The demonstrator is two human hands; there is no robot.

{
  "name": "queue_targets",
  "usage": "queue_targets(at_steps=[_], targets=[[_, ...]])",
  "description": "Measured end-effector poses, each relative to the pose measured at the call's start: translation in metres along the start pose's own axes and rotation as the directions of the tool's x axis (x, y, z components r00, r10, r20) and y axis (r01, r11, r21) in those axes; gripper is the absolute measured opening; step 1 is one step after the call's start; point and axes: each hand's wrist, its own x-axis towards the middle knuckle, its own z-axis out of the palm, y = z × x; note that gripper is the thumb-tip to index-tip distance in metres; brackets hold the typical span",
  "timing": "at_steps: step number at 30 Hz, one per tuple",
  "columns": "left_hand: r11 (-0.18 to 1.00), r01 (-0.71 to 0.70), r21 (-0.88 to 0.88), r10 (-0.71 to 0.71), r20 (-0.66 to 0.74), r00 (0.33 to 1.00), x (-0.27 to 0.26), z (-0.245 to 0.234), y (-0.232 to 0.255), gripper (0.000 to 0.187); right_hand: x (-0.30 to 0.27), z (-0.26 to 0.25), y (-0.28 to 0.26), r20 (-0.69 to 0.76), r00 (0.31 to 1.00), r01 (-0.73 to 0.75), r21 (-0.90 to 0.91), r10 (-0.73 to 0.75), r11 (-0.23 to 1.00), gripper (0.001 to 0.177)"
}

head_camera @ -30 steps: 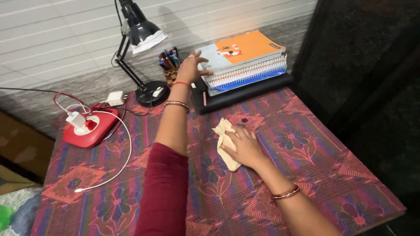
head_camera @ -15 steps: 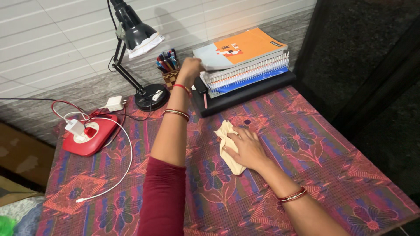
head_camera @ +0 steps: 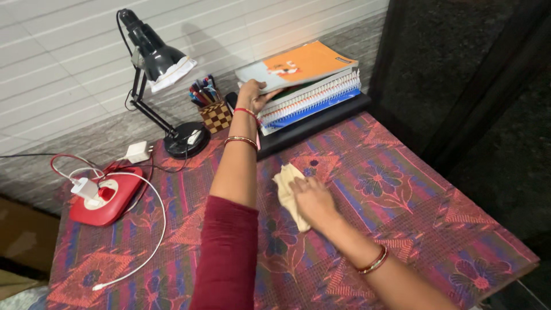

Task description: The person wipes a tablet, a smartphone, and several books and notebooks with a cloth, then places each item on the bed. The person also wipes the table surface between items.

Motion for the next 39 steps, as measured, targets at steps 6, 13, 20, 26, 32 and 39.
queue_targets(at_steps=[6, 13, 20, 26, 32, 39], targets=[[0.94, -0.24, 0.243, 0.232, 0.061, 0.971, -0.146, 0.06, -0.028, 0.047, 0.0, 0.02, 0.104, -0.229, 0.863, -0.401, 0.233, 0.451, 0.886, 0.023], [0.84, -0.185, 0.511, 0.251, -0.063, 0.966, -0.381, 0.026, -0.097, 0.056, -0.033, -0.088, 0.222, -0.576, 0.419, 0.066, 0.791, 0.702, 0.609, 0.023], [0.819, -0.065, 0.57, 0.133, -0.079, 0.988, -0.462, -0.061, -0.174, 0.043, -0.049, -0.033, 0.118, 0.018, 0.978, -0.208, 0.0, 0.208, 0.978, 0.037], [0.935, -0.009, 0.355, 0.093, -0.221, 0.971, -0.416, -0.097, -0.171, 0.036, -0.047, -0.024, -0.036, 0.192, 0.98, -0.036, 0.45, -0.058, 0.892, 0.057], [0.883, -0.042, 0.468, 0.165, -0.225, 0.96, -0.428, -0.095, -0.171, 0.033, 0.013, -0.022, -0.096, 0.181, 0.974, 0.07, 0.339, -0.138, 0.938, 0.056], [0.825, -0.107, 0.555, 0.263, -0.21, 0.941, -0.432, -0.087, -0.169, 0.032, 0.025, -0.036, 0.003, 0.218, 0.923, -0.273, -0.21, 0.317, 0.939, 0.055]])
